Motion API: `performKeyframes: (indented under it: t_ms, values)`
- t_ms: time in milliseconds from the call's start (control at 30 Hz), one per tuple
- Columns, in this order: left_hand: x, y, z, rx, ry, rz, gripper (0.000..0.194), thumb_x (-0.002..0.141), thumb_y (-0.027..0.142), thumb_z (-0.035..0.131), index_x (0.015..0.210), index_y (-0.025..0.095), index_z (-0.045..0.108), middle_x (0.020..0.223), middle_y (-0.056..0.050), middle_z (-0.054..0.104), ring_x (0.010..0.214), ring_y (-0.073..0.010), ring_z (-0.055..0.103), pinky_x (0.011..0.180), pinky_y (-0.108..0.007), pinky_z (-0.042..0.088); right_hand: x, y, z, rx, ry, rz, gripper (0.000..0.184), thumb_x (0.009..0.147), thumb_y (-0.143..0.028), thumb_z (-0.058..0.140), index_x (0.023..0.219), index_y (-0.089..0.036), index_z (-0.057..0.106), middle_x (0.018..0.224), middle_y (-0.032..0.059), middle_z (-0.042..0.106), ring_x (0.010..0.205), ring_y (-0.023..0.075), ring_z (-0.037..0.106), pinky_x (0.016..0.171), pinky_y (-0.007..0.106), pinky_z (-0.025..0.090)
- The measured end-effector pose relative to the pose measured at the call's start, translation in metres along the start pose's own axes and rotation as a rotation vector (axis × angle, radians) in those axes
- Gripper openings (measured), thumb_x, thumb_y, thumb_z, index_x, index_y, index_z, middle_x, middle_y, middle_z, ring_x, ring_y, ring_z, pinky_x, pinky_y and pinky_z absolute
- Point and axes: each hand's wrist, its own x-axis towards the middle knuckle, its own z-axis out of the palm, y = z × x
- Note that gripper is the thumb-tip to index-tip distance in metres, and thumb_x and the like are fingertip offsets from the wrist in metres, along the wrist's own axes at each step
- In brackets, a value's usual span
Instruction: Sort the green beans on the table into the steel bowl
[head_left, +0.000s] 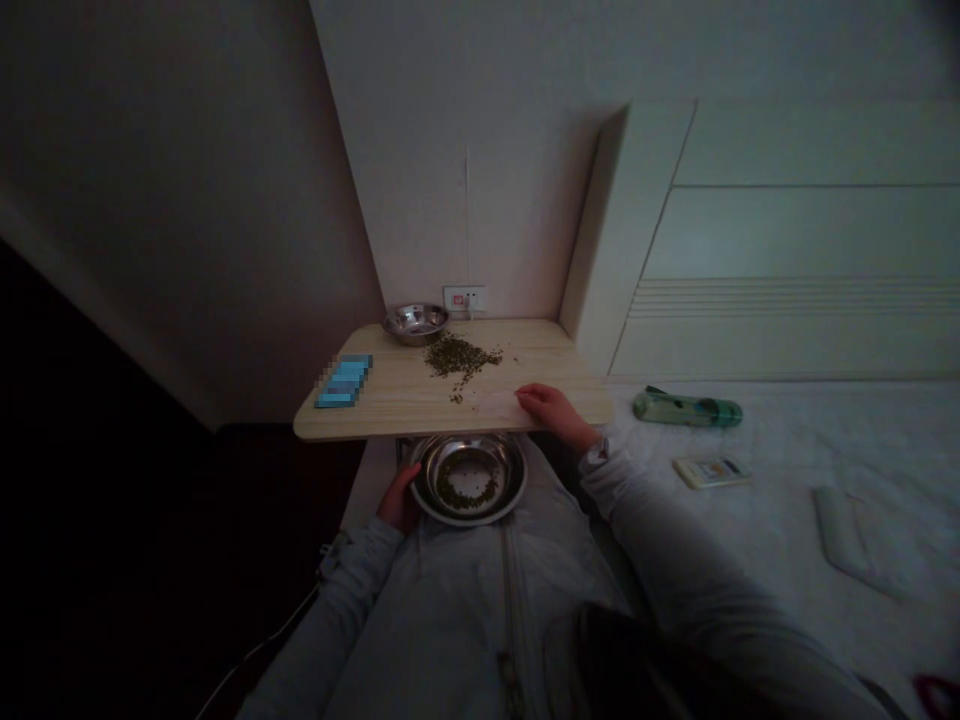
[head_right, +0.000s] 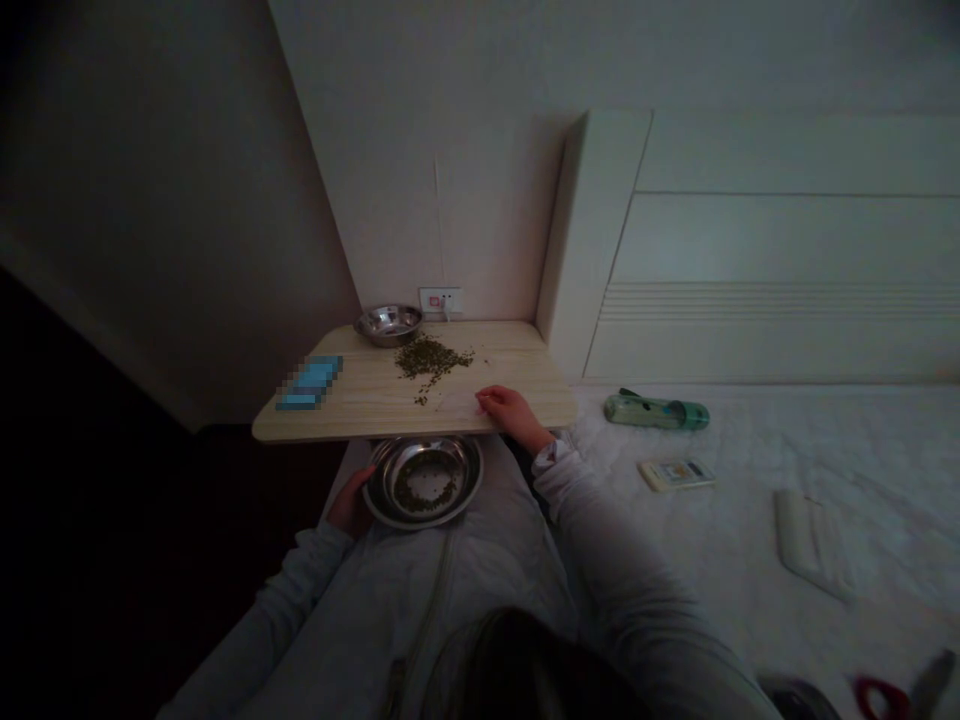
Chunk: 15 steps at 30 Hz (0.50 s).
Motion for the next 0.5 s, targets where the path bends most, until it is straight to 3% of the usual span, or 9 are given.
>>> performKeyframes:
  t_ms: [267,500]
  values:
    - [-0.002,0.002,0.002,0.031,0.016,0.006,0.011,0.061,0.021,0.053,0.063,0.017,0.063,0.060,-0.002,0.066,0.076,-0.0209,0.059,0.075,-0.030,0.042,-0.004,0.006,0.003,-0.152,-0.083,-0.069,0.025,0.068,-0.032,0.045,0.080,-0.013,0.056,0.064,0.0012,0.058,0.057,0.0088,0.049,0.054,0.020,0.036]
    - [-0.006,0.004,0.007,0.010,-0.038,-0.002,0.014,0.062,0.024,0.052,0.068,0.017,0.064,0.066,-0.004,0.067,0.084,-0.0224,0.057,0.078,-0.031,0.041,0.002,0.010,-0.007,-0.373,0.049,-0.062,0.022,0.071,-0.031,0.042,0.078,-0.015,0.056,0.064,0.0016,0.059,0.057,0.0092,0.050,0.054,0.020,0.036]
